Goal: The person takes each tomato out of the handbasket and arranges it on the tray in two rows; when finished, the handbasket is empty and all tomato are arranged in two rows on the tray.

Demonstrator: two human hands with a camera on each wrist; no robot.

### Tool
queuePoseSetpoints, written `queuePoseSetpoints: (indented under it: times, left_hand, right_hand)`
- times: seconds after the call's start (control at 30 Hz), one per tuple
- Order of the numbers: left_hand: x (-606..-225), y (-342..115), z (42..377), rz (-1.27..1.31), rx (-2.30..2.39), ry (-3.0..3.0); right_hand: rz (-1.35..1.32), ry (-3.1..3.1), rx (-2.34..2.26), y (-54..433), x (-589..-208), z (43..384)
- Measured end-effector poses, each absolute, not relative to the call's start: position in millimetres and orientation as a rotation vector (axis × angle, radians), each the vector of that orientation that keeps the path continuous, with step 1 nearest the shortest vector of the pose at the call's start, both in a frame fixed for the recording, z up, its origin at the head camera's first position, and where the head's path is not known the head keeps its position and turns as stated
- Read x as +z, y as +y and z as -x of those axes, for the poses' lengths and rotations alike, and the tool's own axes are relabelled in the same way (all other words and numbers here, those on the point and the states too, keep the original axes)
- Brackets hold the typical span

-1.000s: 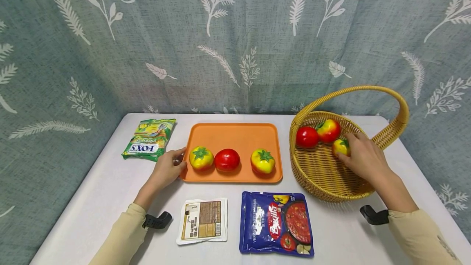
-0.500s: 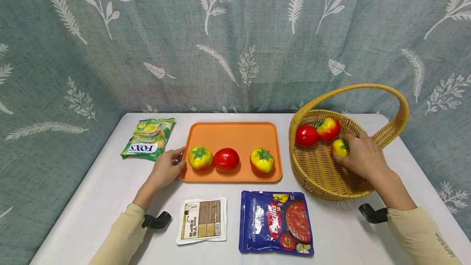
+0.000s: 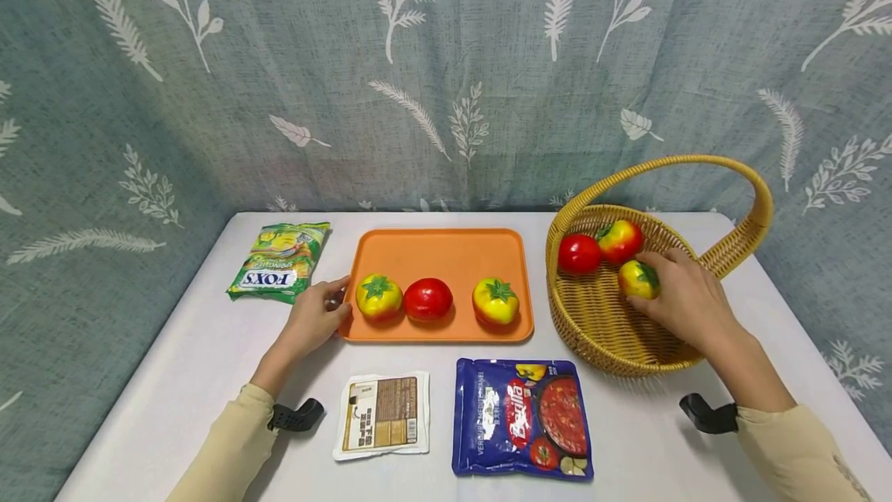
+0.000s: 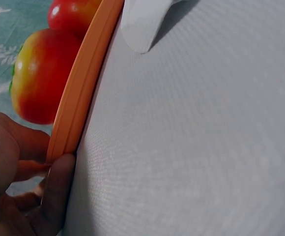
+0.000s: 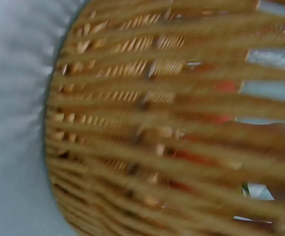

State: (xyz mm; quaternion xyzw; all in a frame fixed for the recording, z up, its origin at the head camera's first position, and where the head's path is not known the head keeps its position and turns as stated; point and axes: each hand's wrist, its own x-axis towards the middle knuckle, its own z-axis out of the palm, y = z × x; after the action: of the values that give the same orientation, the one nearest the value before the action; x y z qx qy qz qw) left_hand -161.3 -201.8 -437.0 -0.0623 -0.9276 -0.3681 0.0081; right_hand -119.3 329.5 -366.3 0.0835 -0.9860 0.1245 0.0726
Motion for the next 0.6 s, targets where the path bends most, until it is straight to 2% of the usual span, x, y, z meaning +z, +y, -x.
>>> queuePoseSetpoints:
  times: [0.6]
  left_hand:
    - [-436,-201,162,0.203,-1.152,-2.904]
  right_hand:
    - [-0.455,-2.663,0.421,287,-342,84]
